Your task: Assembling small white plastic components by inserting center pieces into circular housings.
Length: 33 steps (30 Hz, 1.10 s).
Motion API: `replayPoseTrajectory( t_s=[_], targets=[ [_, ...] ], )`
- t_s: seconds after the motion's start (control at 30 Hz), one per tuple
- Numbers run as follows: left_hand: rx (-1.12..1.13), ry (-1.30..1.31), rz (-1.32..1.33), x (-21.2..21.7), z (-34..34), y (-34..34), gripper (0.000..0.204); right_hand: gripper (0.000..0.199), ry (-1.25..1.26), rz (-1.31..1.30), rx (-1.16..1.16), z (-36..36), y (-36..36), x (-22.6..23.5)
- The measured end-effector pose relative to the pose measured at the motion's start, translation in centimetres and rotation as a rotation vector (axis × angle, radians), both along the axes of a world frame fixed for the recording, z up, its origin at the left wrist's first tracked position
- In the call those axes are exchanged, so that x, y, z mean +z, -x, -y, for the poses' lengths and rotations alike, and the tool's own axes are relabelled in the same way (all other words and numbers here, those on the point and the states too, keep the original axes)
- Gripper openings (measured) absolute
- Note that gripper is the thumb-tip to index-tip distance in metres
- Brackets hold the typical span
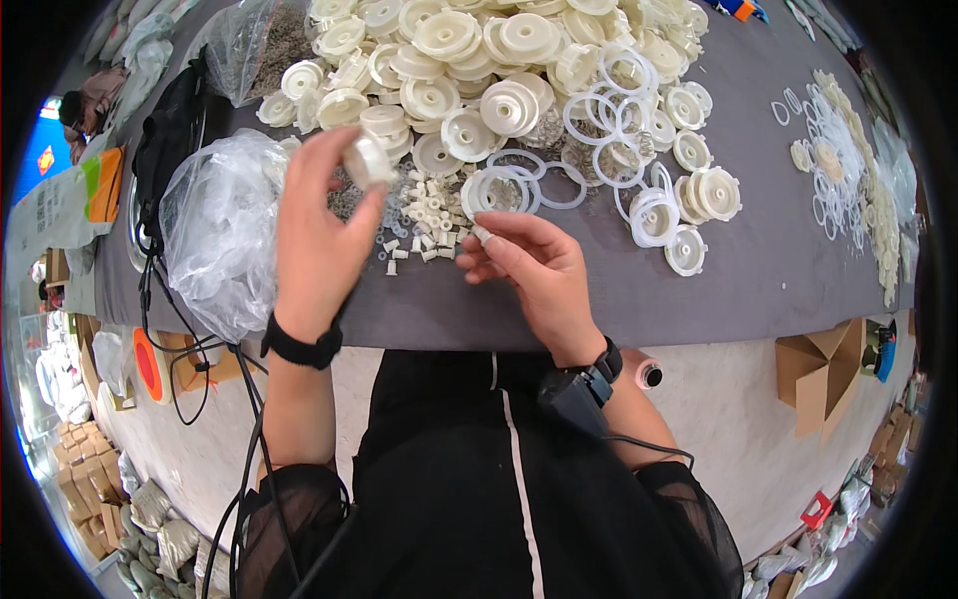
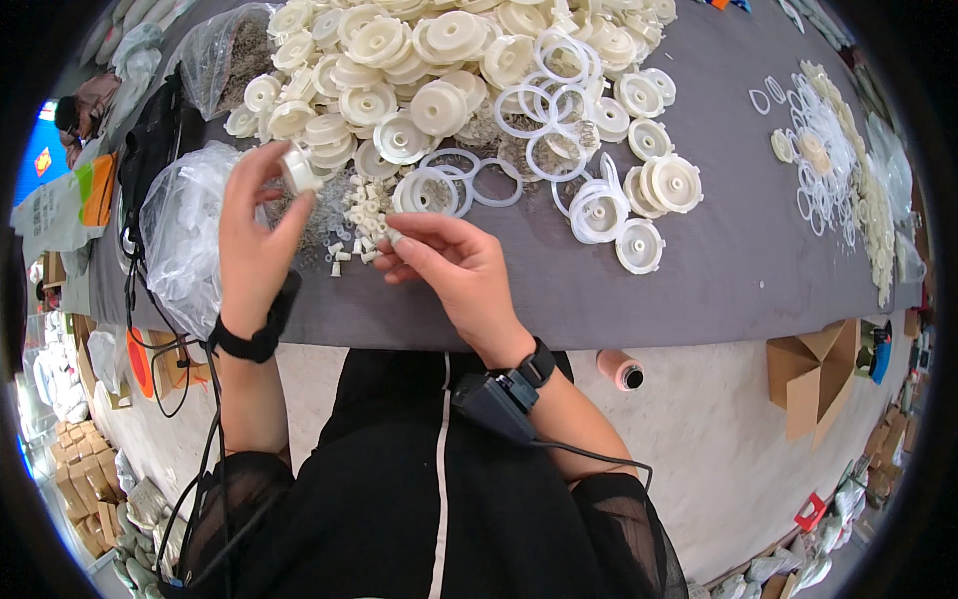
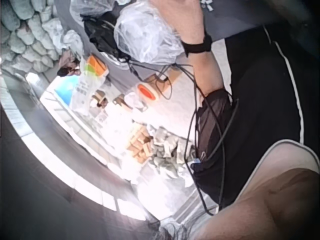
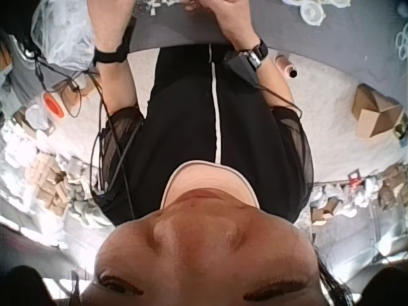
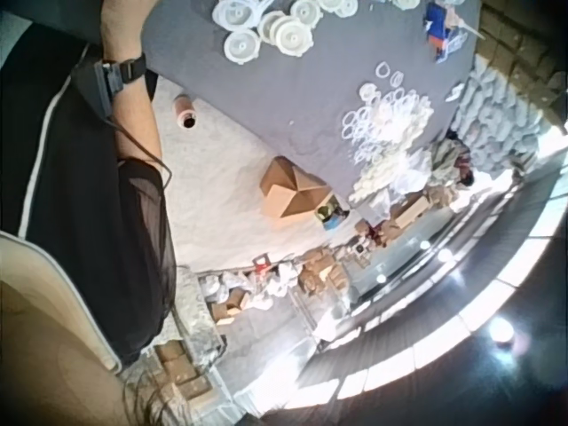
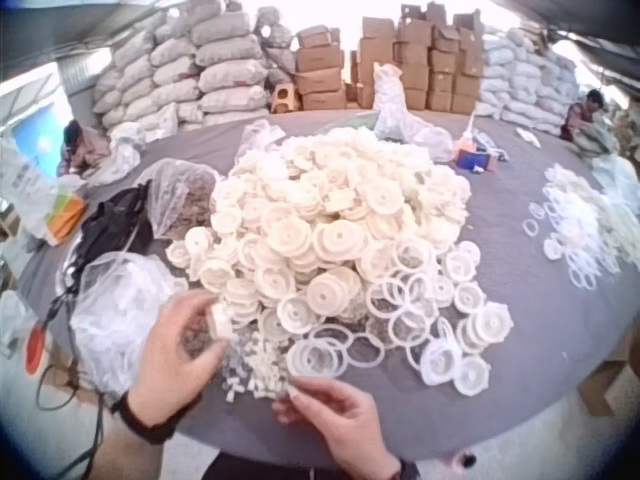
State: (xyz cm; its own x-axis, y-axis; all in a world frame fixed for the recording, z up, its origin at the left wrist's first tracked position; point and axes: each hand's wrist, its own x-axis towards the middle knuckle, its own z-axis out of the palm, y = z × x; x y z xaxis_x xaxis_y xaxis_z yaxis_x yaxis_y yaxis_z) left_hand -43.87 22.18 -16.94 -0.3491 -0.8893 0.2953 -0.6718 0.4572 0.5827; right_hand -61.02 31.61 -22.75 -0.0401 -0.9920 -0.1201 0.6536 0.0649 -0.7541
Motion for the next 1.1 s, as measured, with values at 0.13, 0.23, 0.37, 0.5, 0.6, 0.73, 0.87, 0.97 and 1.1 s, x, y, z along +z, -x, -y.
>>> replayPoseTrajectory(
  t_s=[0.13,0.23,0.37,0.5,0.6,0.73,0.87,0.97,1.1],
  targets=[
    [-0.229,-0.576,-0.702,-0.9,-2.3,1.1,0.05,0.023,0.123,0.091,0.022,1.2,-0.8,0.9],
    [-0.261,-0.918,-1.029,-1.1,-2.9,1.1,0.051,0.022,0.124,0.046,0.047,1.1,-0.6,0.9],
    [-0.326,-0.867,-0.931,-1.6,-4.0,1.6,0.046,0.021,0.134,0.01,-0.001,0.7,-1.0,0.2],
    [-0.267,-0.785,-0.87,-1.4,-4.3,2.0,0.043,0.019,0.111,-0.07,-0.068,0.4,-0.6,0.1],
    [-0.267,-0.762,-0.869,-1.4,-4.7,2.1,0.04,0.017,0.11,-0.094,-0.075,0.1,-0.7,0.1],
    [-0.306,-0.696,-0.833,-1.6,-4.8,2.1,0.038,0.017,0.088,-0.178,-0.112,0.0,-0.6,0.2],
    [-0.266,-0.726,-0.885,-1.9,-5.2,1.9,0.038,0.023,0.113,-0.633,-0.226,-0.5,-0.2,0.2],
    [-0.264,-0.802,-0.925,-1.6,-5.2,1.8,0.038,0.03,0.066,-0.635,-0.288,-0.2,0.1,0.1],
    [-0.327,-0.852,-0.895,-1.0,-5.9,1.5,0.037,0.029,0.113,-0.391,-0.129,-0.6,0.3,0.3]
  ],
)
